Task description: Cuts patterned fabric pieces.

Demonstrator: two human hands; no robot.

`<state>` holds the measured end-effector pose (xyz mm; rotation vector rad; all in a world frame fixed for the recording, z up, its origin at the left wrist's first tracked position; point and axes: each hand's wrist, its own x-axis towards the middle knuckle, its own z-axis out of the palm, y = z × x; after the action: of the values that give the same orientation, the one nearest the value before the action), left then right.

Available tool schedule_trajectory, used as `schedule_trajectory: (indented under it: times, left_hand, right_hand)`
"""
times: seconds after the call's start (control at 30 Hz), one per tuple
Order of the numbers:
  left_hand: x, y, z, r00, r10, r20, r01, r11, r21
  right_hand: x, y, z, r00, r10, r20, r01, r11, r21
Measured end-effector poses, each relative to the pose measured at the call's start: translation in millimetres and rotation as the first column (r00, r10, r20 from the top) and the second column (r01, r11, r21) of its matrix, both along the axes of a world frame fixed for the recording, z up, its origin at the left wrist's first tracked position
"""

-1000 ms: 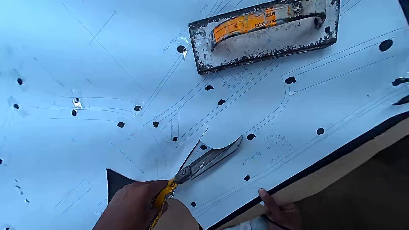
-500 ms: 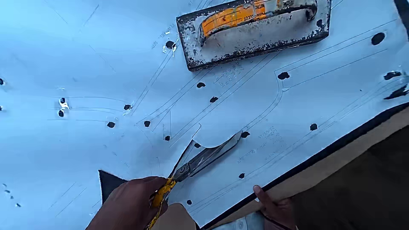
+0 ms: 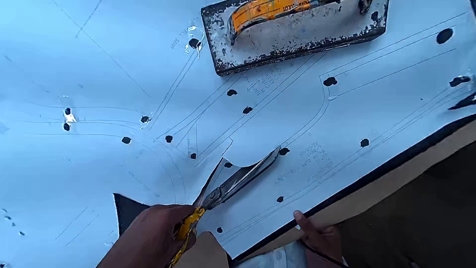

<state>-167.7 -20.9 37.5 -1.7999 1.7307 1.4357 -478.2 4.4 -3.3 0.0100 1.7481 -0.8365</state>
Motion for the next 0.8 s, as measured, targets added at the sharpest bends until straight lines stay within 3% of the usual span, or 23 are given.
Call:
schedule_trajectory:
  times: [0.1, 0.33, 0.8]
  left_hand:
    - [-3.3, -6.1, 5.7, 1.000, -0.006, 0.006, 0.006, 0.998, 0.061]
    - [-12.0, -7.5, 0.1, 0.997, -0.044, 0.061, 0.048, 0.997, -0.060]
    - [-9.7, -0.3, -9.2, 0.998, 0.027, 0.055, -0.026, 0.999, -0.024]
  right_hand:
    - [-0.3, 0.0, -0.3, 1.000, -0.002, 0.000, 0.002, 1.000, -0.003]
    - [-0.1, -0.1, -1.2, 1.000, -0.008, -0.003, 0.008, 1.000, -0.007]
    - [-1.0, 1.0, -1.5, 1.000, -0.022, 0.016, 0.023, 1.000, -0.017]
